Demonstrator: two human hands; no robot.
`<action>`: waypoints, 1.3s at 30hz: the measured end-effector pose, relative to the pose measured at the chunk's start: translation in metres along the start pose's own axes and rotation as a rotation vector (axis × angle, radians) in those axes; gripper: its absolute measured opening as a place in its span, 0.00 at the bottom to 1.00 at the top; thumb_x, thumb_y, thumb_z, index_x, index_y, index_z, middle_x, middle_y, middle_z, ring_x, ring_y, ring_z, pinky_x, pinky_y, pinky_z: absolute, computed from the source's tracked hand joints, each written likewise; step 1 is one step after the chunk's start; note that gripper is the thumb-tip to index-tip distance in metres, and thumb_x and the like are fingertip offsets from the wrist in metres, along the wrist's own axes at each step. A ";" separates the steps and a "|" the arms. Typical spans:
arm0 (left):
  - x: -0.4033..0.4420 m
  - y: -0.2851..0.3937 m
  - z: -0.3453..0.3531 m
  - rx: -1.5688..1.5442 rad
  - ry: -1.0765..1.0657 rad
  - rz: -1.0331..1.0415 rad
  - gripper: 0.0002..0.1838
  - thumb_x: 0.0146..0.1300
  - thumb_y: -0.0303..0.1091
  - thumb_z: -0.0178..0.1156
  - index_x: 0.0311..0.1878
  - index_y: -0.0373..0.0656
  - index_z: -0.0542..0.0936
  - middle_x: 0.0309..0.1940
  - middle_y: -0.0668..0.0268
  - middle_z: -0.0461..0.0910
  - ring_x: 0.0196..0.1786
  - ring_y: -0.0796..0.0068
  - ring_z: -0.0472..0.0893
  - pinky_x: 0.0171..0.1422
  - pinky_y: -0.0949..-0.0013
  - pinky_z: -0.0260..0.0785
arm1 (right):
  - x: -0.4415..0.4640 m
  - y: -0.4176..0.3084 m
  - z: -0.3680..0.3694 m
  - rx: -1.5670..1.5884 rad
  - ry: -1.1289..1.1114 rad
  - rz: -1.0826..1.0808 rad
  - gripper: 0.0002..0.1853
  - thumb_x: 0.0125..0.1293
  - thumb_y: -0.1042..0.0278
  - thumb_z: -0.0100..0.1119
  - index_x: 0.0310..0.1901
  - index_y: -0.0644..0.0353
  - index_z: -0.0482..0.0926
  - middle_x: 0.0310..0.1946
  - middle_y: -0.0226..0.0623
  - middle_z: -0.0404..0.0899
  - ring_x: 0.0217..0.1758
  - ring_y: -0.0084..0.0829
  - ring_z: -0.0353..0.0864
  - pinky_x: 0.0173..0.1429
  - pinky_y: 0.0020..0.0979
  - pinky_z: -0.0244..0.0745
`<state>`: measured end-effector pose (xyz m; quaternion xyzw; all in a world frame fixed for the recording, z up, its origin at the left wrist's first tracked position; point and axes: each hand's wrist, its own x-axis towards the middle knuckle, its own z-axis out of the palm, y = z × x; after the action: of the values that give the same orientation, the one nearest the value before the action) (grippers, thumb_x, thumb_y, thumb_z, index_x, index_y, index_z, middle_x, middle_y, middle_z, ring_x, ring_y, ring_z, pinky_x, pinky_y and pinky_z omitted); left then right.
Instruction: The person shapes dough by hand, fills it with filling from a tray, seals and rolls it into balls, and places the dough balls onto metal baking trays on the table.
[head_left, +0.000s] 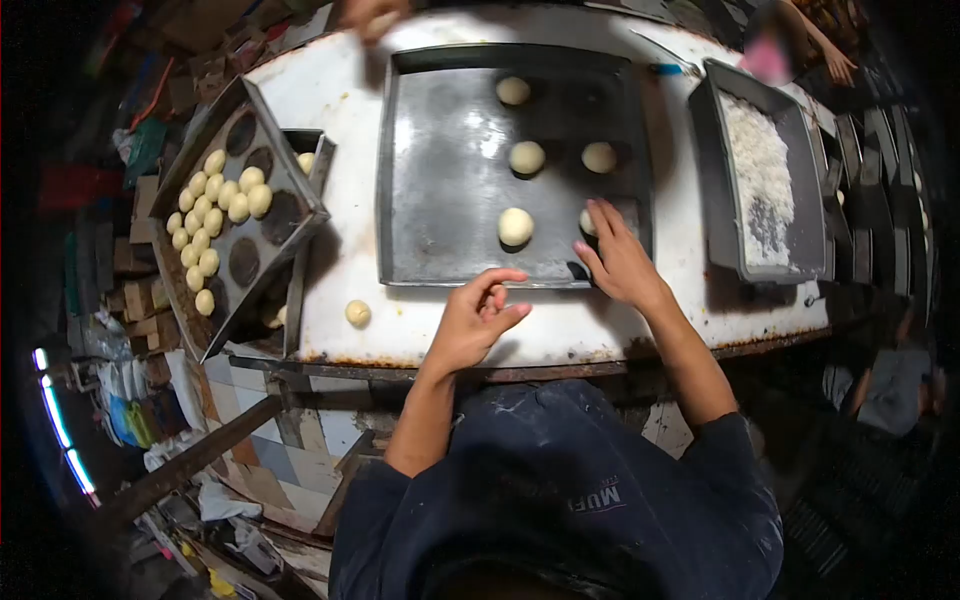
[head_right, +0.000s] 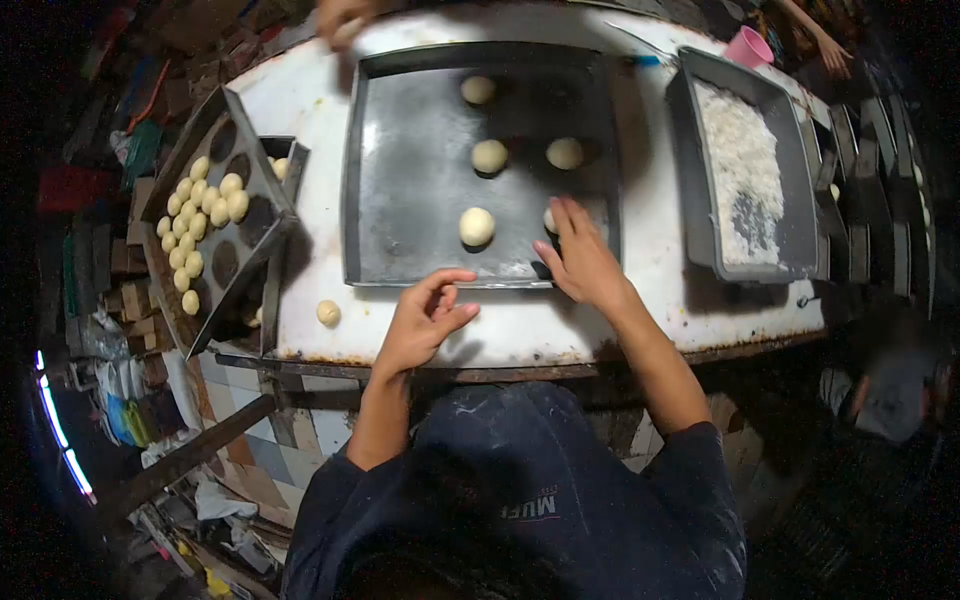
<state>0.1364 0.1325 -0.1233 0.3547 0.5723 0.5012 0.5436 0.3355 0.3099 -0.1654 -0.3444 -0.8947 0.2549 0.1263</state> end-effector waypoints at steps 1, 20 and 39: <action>-0.010 0.004 -0.015 -0.012 0.065 -0.021 0.19 0.60 0.25 0.69 0.55 0.39 0.79 0.26 0.82 0.61 0.27 0.92 0.59 0.31 0.84 0.52 | 0.000 -0.005 -0.001 -0.054 -0.079 0.009 0.33 0.71 0.57 0.55 0.68 0.73 0.60 0.68 0.66 0.61 0.72 0.61 0.61 0.76 0.48 0.57; 0.022 0.045 -0.425 1.056 0.666 -0.173 0.30 0.59 0.60 0.59 0.34 0.35 0.85 0.34 0.45 0.84 0.41 0.45 0.83 0.47 0.50 0.72 | 0.004 -0.260 0.046 0.134 0.437 -0.247 0.17 0.56 0.76 0.64 0.50 0.64 0.81 0.53 0.49 0.75 0.51 0.44 0.79 0.56 0.38 0.75; -0.136 0.053 0.074 -0.207 -0.265 0.473 0.31 0.64 0.30 0.68 0.68 0.34 0.71 0.51 0.66 0.67 0.54 0.75 0.74 0.60 0.71 0.71 | -0.196 -0.228 -0.066 0.502 0.583 -0.305 0.31 0.48 0.78 0.73 0.58 0.67 0.78 0.68 0.53 0.66 0.64 0.43 0.76 0.61 0.38 0.78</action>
<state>0.2225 0.0301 -0.0291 0.4833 0.3436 0.6192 0.5147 0.3797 0.0566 0.0038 -0.2239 -0.7723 0.3353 0.4909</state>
